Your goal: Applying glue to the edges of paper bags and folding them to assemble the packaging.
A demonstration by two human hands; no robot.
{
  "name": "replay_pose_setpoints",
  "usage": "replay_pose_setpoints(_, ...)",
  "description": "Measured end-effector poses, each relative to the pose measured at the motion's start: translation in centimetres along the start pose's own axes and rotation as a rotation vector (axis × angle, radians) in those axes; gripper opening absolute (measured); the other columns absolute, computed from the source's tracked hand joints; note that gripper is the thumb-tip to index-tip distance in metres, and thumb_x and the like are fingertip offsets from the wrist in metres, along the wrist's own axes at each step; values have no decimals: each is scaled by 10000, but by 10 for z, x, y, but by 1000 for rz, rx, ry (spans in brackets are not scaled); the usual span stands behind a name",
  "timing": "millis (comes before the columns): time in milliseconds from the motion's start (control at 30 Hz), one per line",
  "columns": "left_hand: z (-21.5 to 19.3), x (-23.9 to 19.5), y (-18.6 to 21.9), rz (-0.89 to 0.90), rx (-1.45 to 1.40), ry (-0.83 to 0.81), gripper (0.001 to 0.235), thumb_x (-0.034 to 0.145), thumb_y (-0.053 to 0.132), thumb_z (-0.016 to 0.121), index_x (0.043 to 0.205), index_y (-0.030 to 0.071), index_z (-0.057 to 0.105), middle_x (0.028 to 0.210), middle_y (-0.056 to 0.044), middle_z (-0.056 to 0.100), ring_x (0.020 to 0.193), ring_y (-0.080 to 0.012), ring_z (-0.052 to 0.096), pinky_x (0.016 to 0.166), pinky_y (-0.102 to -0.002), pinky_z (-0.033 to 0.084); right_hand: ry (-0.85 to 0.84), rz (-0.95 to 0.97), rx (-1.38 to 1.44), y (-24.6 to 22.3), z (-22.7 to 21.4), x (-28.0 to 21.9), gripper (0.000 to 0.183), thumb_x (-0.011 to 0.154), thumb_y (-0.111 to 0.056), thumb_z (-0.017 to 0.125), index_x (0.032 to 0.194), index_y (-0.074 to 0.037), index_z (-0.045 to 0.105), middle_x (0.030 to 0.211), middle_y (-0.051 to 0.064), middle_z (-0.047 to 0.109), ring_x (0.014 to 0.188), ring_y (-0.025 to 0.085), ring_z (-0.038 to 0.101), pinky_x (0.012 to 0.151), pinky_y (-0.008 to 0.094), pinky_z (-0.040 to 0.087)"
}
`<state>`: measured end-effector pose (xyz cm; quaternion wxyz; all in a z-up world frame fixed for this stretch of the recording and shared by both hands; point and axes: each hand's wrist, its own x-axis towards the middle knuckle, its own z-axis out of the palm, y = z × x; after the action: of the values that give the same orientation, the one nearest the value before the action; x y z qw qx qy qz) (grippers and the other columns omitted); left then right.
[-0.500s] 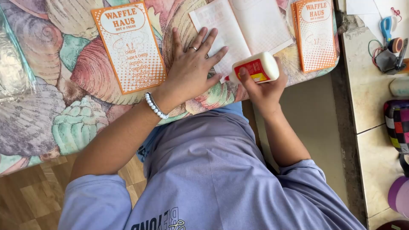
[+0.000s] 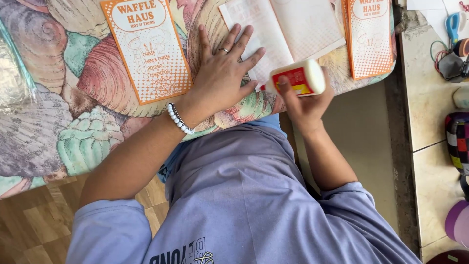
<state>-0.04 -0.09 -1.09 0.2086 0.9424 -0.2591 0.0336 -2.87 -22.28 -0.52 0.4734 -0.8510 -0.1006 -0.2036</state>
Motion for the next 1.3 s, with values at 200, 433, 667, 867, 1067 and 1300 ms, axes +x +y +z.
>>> replay_pose_setpoints(200,1,1,0,-14,-2,-2,633,970,499,636,1527,209,546,1659,-191,261,1537,-360,209,1091,-844,38,130,-49,82,18,-18,19,311,984,-130,792,1013,-29,499,832,93,591,739,181,602,643,331,546)
replay_pose_setpoints(433,2,0,0,12,-9,24,626,985,481,638,1527,181,553,1656,-214,273,1535,-389,230,1085,-847,15,57,6,55,-8,3,-3,392,906,-247,850,969,-22,536,837,59,548,735,151,517,650,312,463)
replay_pose_setpoints(667,3,0,0,-3,-30,19,621,973,469,647,1518,183,561,1658,-204,270,1538,-375,215,1086,-846,-7,175,-52,61,25,-13,19,321,968,-134,816,992,-31,513,817,77,583,719,175,568,620,326,509)
replay_pose_setpoints(867,1,0,0,6,-38,34,620,966,456,666,1509,172,571,1653,-213,280,1533,-390,230,1082,-847,-10,150,-21,70,4,0,6,318,948,-183,822,939,-46,535,802,51,576,710,154,543,627,304,480)
replay_pose_setpoints(1067,0,0,0,-1,-33,23,618,977,478,642,1511,178,564,1653,-211,283,1533,-387,224,1082,-848,-8,175,-43,27,17,-7,8,312,940,-167,832,942,-34,550,791,68,618,690,160,569,596,314,489)
replay_pose_setpoints(1300,1,0,0,1,-39,28,623,967,458,667,1510,168,570,1651,-215,283,1532,-385,225,1077,-851,0,253,36,190,11,-1,13,240,943,-73,800,870,-14,580,796,76,627,746,145,604,630,321,543)
